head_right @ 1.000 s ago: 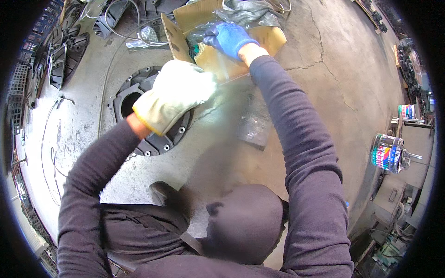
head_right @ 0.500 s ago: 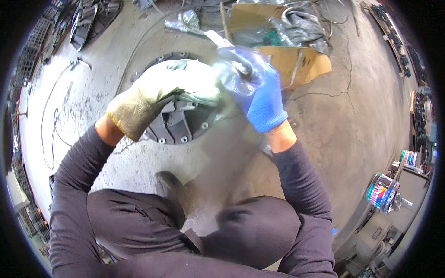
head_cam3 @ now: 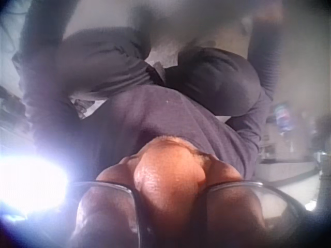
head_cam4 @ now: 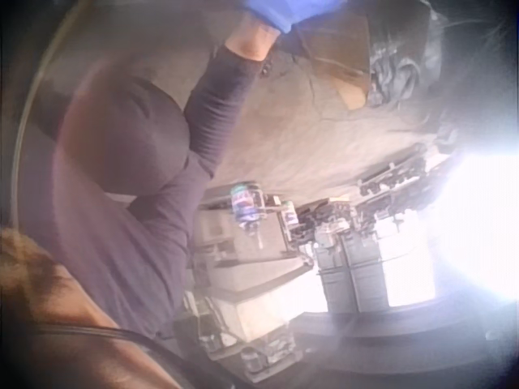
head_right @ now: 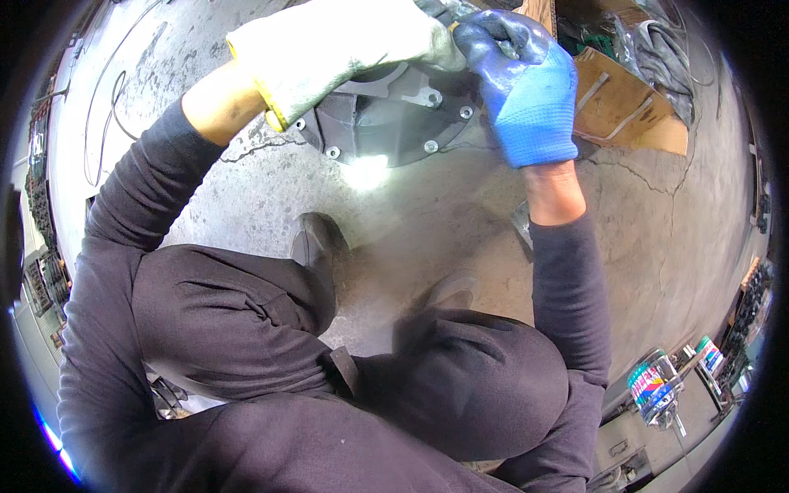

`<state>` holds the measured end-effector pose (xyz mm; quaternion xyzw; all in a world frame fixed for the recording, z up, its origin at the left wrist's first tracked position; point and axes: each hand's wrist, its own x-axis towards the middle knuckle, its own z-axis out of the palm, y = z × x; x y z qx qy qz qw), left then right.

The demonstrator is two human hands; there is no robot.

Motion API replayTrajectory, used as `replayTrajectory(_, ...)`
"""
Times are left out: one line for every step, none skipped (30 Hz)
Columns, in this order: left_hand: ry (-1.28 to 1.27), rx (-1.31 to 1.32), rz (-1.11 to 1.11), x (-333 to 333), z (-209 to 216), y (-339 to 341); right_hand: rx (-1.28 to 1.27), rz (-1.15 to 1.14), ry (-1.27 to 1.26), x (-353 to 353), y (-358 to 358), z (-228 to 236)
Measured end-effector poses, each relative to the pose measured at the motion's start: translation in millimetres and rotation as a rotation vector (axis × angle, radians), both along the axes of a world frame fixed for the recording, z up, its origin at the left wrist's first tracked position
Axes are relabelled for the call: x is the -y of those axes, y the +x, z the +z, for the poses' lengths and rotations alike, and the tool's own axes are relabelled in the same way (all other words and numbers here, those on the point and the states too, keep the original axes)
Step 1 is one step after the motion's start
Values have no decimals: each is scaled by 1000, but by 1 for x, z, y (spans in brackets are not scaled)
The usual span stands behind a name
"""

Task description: The person scrapes a metal part with a handheld tool, removing material from its surface. They hold the part steady with one hand and scrape with the other, occasionally adjusting their position and the part's orientation.

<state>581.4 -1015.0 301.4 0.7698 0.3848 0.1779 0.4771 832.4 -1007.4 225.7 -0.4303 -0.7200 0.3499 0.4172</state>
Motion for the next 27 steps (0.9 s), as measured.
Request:
replayTrajectory(70, -39, -13, 1, 0, 2, 2, 4, 13, -1, -2, -2)
replayTrajectory(140, -79, -24, 4, 1, 5, 2, 9, 25, -2, -6, -5)
replayTrajectory(211, -119, -32, 4, -1, 6, 3, 13, 36, -1, -7, -7)
replayTrajectory(21, 38, 67, 11, -4, 2, 55, -5, 36, 2, -9, -9)
replayTrajectory(-37, -3, 91, 11, -6, -4, -30, -41, 30, 4, -11, -11)
replayTrajectory(-94, -45, 115, 10, -10, -11, -116, -77, 24, 7, -12, -13)
replayTrajectory(7, -22, 64, 9, -12, -23, -218, -81, 50, 10, -13, -15)
replayTrajectory(109, 0, 13, 13, -17, -34, -231, -117, -5, 13, -15, -17)
replayTrajectory(213, 22, -38, 18, -27, -40, -264, -66, -129, 18, -19, -21)
replayTrajectory(299, 164, 41, 28, -42, -38, -304, -23, -236, 25, -23, -26)
replayTrajectory(397, 296, 116, 40, -56, -35, -341, 20, -343, 31, -29, -32)
replayTrajectory(250, 383, 172, 43, -68, -33, -237, 34, -362, 33, -34, -37)
replayTrajectory(199, 322, 199, 48, -75, -35, -358, 43, -407, 35, -42, -45)
replayTrajectory(147, 258, 224, 53, -81, -36, -412, 93, -386, 35, -44, -48)
replayTrajectory(96, 194, 247, 57, -84, -37, -426, 98, -425, 35, -45, -52)
replayTrajectory(78, 265, 246, 59, -88, -34, -405, 62, -442, 35, -46, -55)
replayTrajectory(90, 292, 255, 60, -89, -33, -383, 27, -455, 35, -47, -56)
replayTrajectory(102, 319, 263, 61, -90, -31, -411, -2, -462, 35, -48, -57)
replayTrajectory(142, 300, 281, 62, -90, -30, -375, -21, -475, 35, -50, -58)
replayTrajectory(178, 280, 296, 63, -90, -29, -388, -39, -490, 39, -52, -58)
replayTrajectory(291, 153, 283, 61, -91, -28, -401, -62, -507, 42, -54, -58)
replayTrajectory(424, -63, 289, 60, -93, -28, -375, -53, -455, 44, -55, -59)
replayTrajectory(524, -102, 267, 58, -95, -28, -408, -44, -405, 46, -58, -59)
replayTrajectory(617, -144, 249, 58, -98, -26, -425, -50, -396, 46, -58, -59)
replayTrajectory(709, -188, 231, 59, -100, -25, -423, -82, -436, 46, -57, -59)
replayTrajectory(809, -214, 217, 60, -103, -24, -469, -95, -474, 47, -58, -60)
replayTrajectory(449, -4, 306, 63, -105, -21, -505, -119, -522, 47, -58, -60)
